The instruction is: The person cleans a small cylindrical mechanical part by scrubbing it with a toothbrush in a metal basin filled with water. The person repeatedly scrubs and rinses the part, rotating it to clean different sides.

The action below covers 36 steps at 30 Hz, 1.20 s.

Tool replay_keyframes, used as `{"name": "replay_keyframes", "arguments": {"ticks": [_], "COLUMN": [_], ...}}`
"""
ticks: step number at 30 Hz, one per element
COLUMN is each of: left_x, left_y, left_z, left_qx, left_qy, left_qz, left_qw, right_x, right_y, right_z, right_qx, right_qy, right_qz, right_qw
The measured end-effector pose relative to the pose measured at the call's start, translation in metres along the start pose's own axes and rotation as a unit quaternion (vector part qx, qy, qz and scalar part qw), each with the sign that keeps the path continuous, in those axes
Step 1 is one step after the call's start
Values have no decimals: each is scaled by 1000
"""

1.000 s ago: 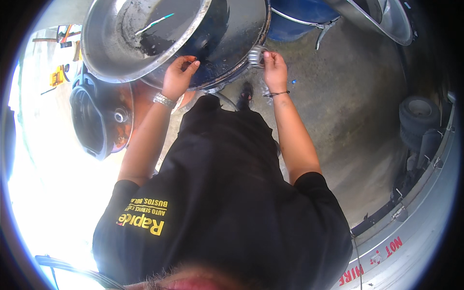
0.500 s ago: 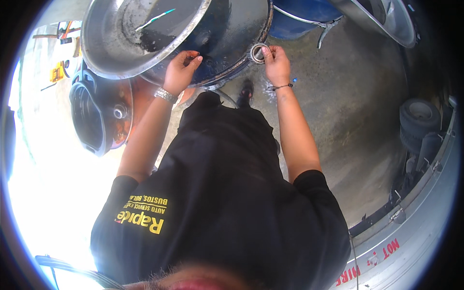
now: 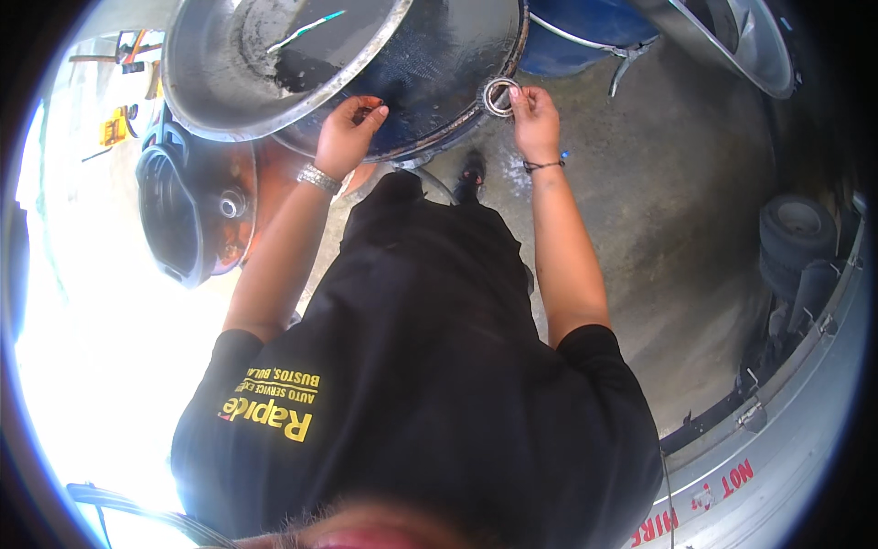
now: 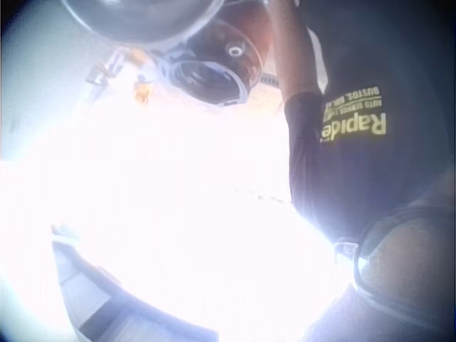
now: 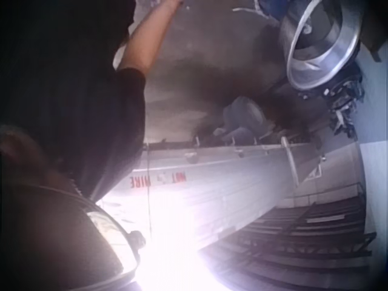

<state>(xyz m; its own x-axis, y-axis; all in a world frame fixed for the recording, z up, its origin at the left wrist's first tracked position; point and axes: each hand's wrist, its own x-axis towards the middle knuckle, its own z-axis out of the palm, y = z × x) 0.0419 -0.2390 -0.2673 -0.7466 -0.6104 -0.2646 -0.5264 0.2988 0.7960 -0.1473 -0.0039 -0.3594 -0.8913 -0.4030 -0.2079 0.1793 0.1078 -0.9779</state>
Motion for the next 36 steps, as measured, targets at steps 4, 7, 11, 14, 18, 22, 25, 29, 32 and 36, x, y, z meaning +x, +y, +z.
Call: {"name": "replay_keyframes", "arguments": {"ticks": [4,7,11,14,18,22,25,29,32,36], "left_x": [0,0,-4,-8,-11,-14,-17,-19,-20,-23], "left_y": [-9,10,14,59,97,112,116,117,116,113], "left_z": [3,1,14,18,16,15,15,13,10,6], "left_qx": [23,53,-75,-79,-86,-80,-81,-74,-66,-100], "left_qy": [23,-9,-80,-83,-72,-58,-57,-50,-49,-67], "left_qz": [31,6,99,212,283,346,374,380,384,351], "left_qw": [999,999,989,971,953,933,922,921,920,928], "right_x": [-4,-9,-46,-51,-51,-55,-60,-67,-66,-65], "right_y": [13,6,-63,-77,-91,-103,-110,-122,-125,-127], "right_z": [-6,-3,4,15,22,25,27,29,29,33], "right_qx": [47,-111,464,631,656,645,632,616,616,494], "right_qy": [-27,38,-203,-298,-335,-333,-324,-288,-308,-246], "right_qz": [35,-72,203,237,225,217,215,221,220,202], "right_qw": [998,990,838,676,638,653,670,699,691,809]}}
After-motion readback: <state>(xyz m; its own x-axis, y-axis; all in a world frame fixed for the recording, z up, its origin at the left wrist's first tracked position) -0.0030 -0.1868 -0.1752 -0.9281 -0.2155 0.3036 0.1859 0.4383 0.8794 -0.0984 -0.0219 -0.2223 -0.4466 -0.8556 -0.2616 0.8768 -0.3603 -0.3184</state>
